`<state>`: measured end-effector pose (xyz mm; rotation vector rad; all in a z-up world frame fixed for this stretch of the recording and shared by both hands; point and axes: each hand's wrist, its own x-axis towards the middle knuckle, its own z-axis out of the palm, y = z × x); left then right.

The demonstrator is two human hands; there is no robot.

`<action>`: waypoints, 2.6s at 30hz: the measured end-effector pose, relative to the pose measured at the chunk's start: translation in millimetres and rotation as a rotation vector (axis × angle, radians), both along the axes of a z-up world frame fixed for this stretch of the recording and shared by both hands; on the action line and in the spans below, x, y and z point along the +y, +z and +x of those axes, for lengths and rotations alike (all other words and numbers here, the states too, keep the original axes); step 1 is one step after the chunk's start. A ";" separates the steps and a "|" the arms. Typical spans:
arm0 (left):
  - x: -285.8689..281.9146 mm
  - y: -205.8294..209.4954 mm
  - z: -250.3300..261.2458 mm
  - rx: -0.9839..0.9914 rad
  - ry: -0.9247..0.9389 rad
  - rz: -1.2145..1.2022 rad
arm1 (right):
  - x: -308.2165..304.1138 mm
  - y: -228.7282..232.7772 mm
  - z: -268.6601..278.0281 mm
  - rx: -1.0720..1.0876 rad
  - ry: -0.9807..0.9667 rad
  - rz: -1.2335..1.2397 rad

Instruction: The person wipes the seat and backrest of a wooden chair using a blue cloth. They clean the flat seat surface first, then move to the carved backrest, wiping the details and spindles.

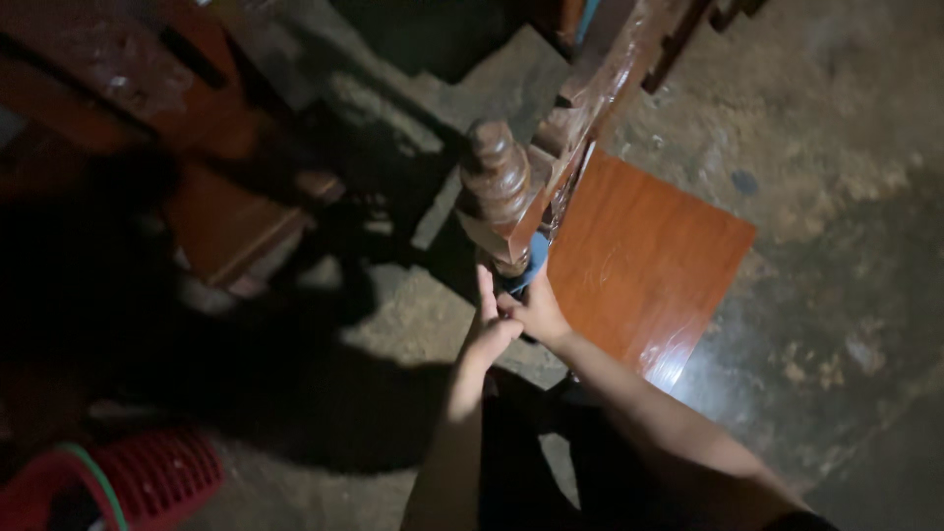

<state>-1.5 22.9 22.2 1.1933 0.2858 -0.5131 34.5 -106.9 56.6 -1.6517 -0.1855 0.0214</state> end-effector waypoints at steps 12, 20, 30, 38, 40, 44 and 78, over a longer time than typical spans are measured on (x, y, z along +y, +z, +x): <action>24.1 -128.7 36.2 -0.246 -0.015 0.214 | -13.8 -91.2 15.4 0.187 0.047 -0.336; 9.7 -35.0 36.8 -0.423 0.129 0.073 | 10.6 24.6 -0.4 -0.019 -0.155 -0.048; -5.0 -22.3 24.7 -0.324 0.454 0.080 | -3.3 -38.1 10.0 0.014 0.021 -0.080; -29.9 -98.6 20.7 -0.228 0.600 0.255 | -34.1 -117.3 -7.4 0.074 -0.012 -0.445; -33.5 -110.7 15.8 -0.204 0.667 0.278 | -35.5 -122.4 -22.3 -0.131 -0.252 -0.509; -39.2 -100.8 10.1 -0.227 0.768 0.297 | -26.7 -106.5 -16.5 0.113 -0.260 -0.247; -60.2 -8.5 9.0 -0.296 0.604 0.599 | -38.8 -118.8 -12.7 0.153 -0.148 -0.368</action>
